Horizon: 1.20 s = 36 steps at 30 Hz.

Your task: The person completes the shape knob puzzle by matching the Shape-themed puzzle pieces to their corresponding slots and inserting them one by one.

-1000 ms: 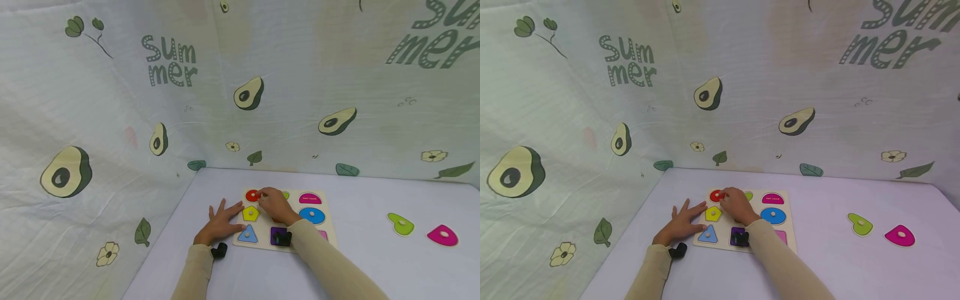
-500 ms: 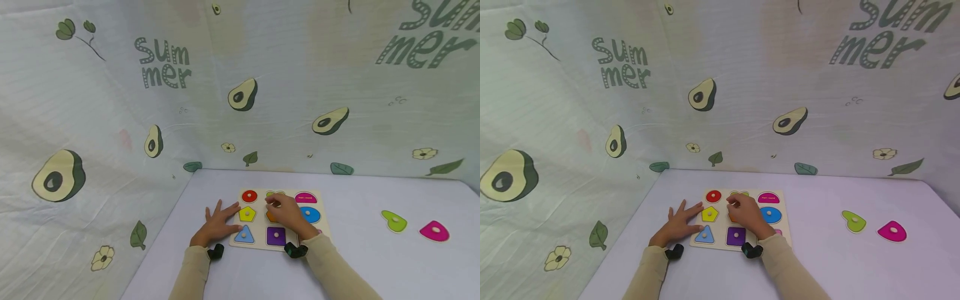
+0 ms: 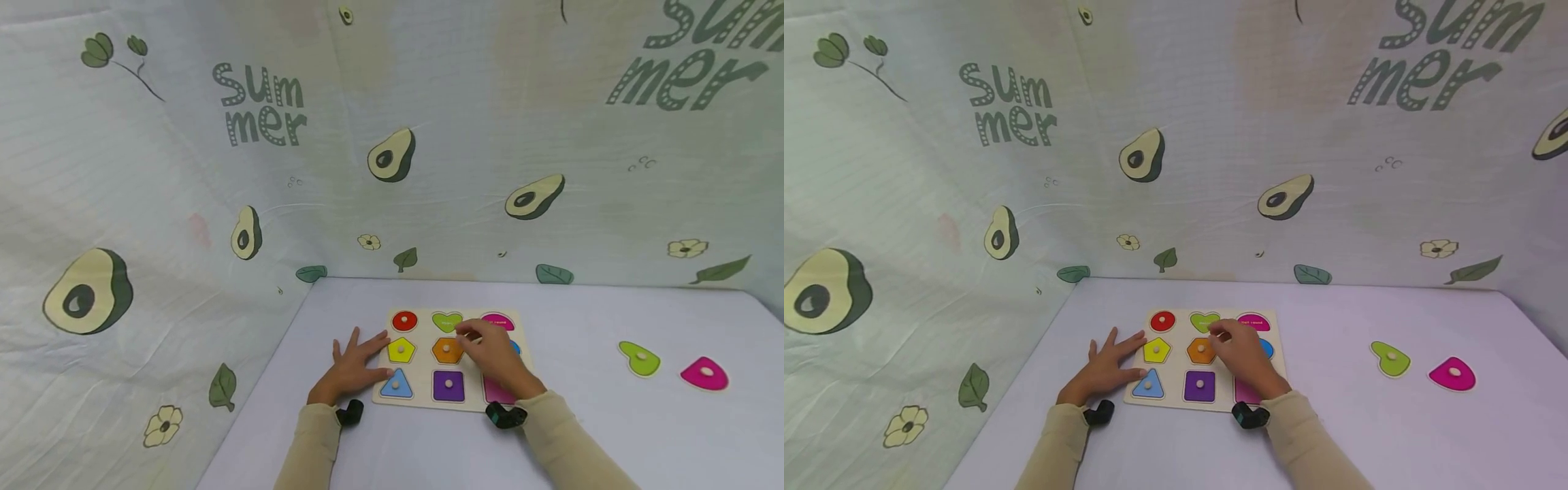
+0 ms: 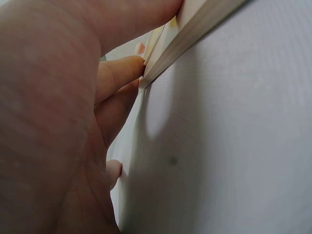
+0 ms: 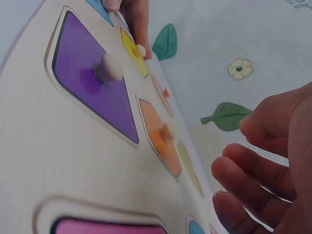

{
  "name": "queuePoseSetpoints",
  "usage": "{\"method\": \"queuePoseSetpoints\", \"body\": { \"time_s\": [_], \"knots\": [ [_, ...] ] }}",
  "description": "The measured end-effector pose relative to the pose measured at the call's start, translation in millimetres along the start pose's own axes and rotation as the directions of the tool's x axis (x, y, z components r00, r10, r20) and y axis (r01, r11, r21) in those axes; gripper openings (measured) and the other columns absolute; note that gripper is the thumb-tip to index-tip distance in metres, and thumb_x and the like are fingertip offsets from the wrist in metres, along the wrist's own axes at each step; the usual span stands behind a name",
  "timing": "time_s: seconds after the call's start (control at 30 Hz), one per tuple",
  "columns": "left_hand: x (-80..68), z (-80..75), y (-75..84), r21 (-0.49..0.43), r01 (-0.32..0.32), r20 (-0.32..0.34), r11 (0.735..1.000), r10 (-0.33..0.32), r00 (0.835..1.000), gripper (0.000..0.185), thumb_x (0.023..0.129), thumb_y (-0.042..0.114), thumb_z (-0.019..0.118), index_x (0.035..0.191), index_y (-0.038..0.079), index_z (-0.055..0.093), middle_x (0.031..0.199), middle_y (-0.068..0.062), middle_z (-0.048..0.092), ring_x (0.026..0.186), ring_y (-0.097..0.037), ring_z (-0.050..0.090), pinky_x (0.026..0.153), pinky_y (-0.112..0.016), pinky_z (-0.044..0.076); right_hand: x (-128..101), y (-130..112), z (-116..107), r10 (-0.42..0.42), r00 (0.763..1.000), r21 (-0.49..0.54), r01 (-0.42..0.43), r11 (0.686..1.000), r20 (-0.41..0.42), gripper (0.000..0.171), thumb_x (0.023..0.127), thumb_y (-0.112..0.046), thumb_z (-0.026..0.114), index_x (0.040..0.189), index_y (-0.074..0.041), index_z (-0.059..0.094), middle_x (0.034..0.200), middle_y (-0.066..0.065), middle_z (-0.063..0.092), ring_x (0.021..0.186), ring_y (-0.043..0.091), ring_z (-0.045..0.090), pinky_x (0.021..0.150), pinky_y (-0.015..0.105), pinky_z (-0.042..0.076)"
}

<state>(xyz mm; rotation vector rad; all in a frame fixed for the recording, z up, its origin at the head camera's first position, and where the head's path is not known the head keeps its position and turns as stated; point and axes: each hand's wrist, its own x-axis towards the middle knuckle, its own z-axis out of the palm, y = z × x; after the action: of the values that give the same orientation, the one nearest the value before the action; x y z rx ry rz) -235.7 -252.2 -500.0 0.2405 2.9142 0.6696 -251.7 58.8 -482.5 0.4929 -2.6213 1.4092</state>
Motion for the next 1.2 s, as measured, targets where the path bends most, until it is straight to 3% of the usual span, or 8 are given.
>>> {"method": "queuePoseSetpoints", "body": {
  "time_s": [0.43,0.67,1.2],
  "knots": [
    [-3.4,-1.0,0.8,-0.009,-0.015,-0.009,1.0,0.015,1.0,0.076,0.083,0.055,0.072,0.15,0.03,0.049,0.159,0.011,0.037,0.152,-0.04,-0.001,0.11,-0.071,-0.014,-8.6,14.0,-26.6,-0.021,0.999,-0.08,0.018,0.997,-0.04,0.022,0.094,-0.015,0.069,0.113,-0.005,0.073,0.099,-0.001,0.071,0.085,0.015,0.063,0.076,0.028,0.056],
    [-2.7,-0.8,0.7,-0.008,-0.01,-0.007,1.0,0.01,1.0,0.076,0.082,0.056,0.072,0.15,0.03,0.049,0.159,0.011,0.037,0.152,-0.04,-0.001,0.11,-0.071,-0.015,-14.4,22.0,-43.6,-0.002,0.998,-0.116,-0.006,0.993,-0.068,0.02,0.094,-0.014,0.069,0.113,-0.007,0.072,0.102,0.002,0.071,0.092,0.021,0.063,0.08,0.037,0.057],
    [-1.4,-0.1,1.2,-0.019,-0.017,-0.008,1.0,0.016,1.0,0.076,0.083,0.056,0.072,0.15,0.029,0.049,0.159,0.011,0.037,0.152,-0.04,0.0,0.109,-0.071,-0.015,-28.1,37.6,-77.5,-0.019,0.993,-0.197,-0.004,0.98,-0.116,0.024,0.094,-0.01,0.069,0.115,-0.001,0.07,0.108,0.011,0.071,0.095,0.025,0.065,0.082,0.046,0.058]
  ]
}}
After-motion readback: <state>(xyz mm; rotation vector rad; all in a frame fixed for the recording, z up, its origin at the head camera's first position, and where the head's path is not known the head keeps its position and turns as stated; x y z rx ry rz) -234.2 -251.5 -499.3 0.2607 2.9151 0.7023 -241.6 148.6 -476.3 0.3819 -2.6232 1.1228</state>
